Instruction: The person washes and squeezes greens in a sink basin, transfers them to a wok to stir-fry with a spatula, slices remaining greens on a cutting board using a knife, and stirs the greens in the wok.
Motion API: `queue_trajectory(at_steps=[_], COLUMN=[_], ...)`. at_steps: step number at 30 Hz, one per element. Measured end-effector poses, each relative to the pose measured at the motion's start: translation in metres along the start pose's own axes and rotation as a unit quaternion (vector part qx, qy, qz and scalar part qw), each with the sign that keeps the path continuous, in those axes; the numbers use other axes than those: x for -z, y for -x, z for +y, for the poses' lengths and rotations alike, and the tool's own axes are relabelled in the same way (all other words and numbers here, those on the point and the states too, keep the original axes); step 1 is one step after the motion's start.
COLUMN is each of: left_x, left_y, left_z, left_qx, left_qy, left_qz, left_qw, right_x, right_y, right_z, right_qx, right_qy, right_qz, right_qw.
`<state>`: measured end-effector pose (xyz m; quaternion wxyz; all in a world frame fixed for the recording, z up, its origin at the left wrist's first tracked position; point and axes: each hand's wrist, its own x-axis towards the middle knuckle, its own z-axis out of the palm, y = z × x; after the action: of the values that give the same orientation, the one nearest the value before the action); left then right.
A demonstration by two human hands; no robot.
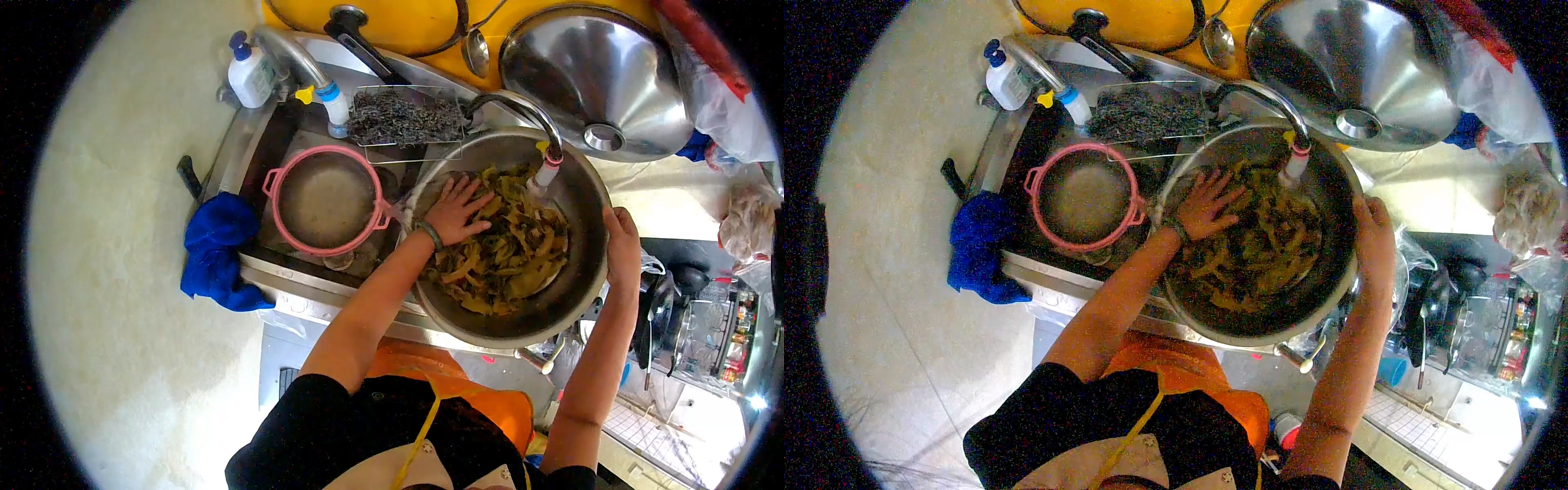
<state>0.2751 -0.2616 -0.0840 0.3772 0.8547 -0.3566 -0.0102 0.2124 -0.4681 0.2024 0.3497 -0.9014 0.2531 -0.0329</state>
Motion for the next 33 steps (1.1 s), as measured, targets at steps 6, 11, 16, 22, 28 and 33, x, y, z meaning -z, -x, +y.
queue_trajectory(at_steps=[6,11,16,22,28,33], left_x=[-0.001,0.0,-0.007,-0.007,-0.002,-0.007], left_y=[-0.001,-0.002,-0.003,-0.003,-0.003,-0.002], left_z=[-0.001,-0.002,-0.004,-0.004,-0.002,-0.001], left_qx=[0.002,0.003,-0.003,-0.022,-0.022,0.006], left_qy=[-0.004,-0.011,-0.009,0.029,0.028,-0.031], left_qz=[-0.004,0.0,0.011,0.052,0.042,0.008], left_qw=[1.0,1.0,1.0,0.998,0.998,0.999], right_x=[-0.003,-0.008,-0.007,-0.01,-0.008,-0.007], right_y=[-0.002,0.003,-0.002,-0.004,-0.011,-0.006], right_z=[-0.008,-0.02,-0.013,-0.017,-0.004,0.011], right_qx=[0.0,-0.009,0.003,0.03,0.024,0.024], right_qy=[-0.013,0.004,-0.051,-0.038,-0.049,0.062], right_qz=[-0.003,0.027,0.011,0.018,0.014,0.066], right_qw=[1.0,1.0,0.999,0.999,0.998,0.996])
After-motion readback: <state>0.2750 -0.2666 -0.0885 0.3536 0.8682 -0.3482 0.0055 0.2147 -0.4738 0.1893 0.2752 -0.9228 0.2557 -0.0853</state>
